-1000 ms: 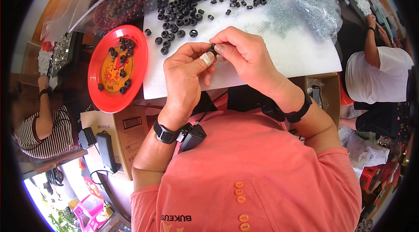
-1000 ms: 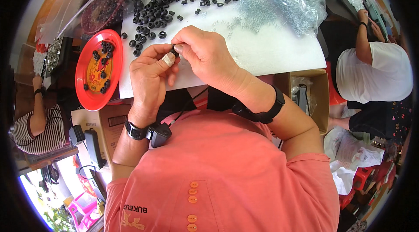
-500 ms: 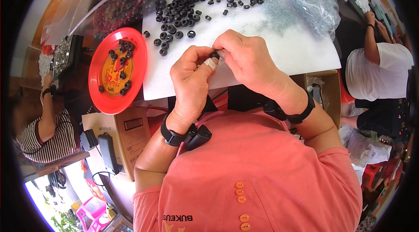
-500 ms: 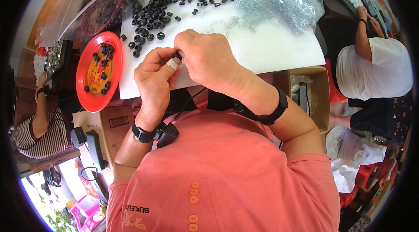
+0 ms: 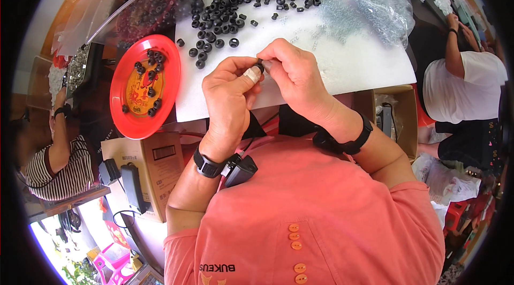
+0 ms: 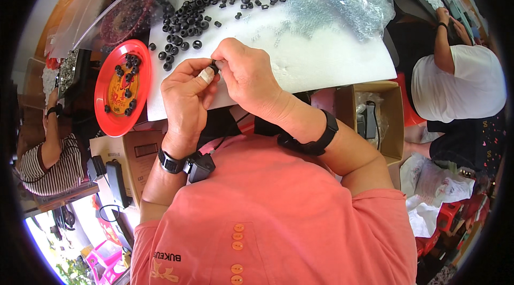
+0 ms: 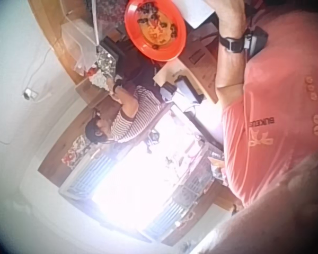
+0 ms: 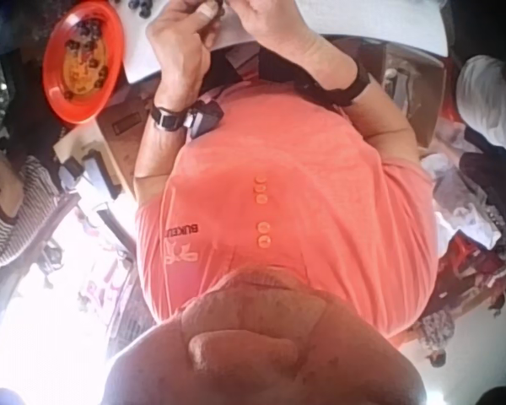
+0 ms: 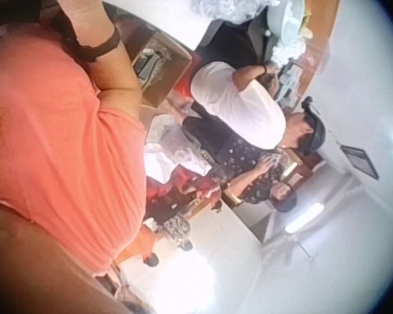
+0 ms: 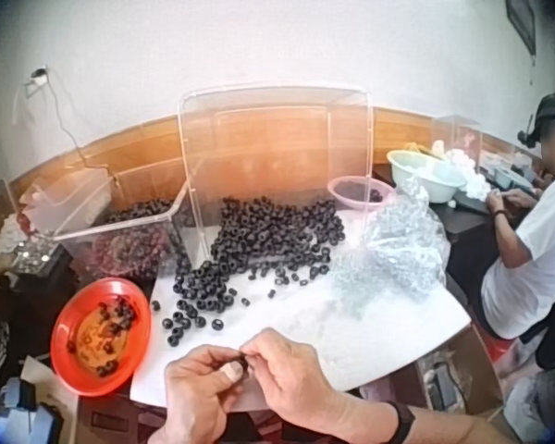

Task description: Assembling small black and white plastic components at a workbench.

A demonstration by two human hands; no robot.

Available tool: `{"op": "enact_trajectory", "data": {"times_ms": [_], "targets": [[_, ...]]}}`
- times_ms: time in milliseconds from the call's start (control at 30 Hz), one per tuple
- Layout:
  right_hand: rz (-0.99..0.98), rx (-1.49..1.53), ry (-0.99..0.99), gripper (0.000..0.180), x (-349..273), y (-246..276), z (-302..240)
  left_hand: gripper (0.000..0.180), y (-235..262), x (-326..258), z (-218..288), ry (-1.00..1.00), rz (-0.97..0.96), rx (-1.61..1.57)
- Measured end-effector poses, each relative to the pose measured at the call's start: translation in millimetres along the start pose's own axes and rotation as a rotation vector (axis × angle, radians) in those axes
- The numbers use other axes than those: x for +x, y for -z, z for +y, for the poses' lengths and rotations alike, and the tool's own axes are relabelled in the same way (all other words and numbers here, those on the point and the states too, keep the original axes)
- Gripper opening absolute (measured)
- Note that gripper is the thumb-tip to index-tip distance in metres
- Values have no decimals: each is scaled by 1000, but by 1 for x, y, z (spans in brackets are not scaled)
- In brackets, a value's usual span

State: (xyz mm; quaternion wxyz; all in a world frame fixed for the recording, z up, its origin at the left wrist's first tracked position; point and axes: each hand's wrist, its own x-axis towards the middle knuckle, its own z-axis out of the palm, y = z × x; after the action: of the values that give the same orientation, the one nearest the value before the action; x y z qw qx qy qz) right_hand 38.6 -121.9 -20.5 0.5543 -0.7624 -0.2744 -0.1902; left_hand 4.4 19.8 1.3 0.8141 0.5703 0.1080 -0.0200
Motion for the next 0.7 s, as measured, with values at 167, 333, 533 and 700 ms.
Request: {"op": "enact_trajectory", "data": {"times_ms": [167, 333, 533, 700], "targets": [[-22, -146, 152, 13, 4, 3, -2, 11, 1, 0, 1, -14, -27, 6], [-49, -143, 91, 15, 9, 1, -4, 11, 2, 3, -2, -43, -15, 22], [-34, -132, 103, 14, 1, 2, -5, 12, 2, 1, -2, -47, -22, 23], [-102, -64, -33, 20, -2, 4, -15, 13, 4, 3, -3, -110, -38, 13]]}}
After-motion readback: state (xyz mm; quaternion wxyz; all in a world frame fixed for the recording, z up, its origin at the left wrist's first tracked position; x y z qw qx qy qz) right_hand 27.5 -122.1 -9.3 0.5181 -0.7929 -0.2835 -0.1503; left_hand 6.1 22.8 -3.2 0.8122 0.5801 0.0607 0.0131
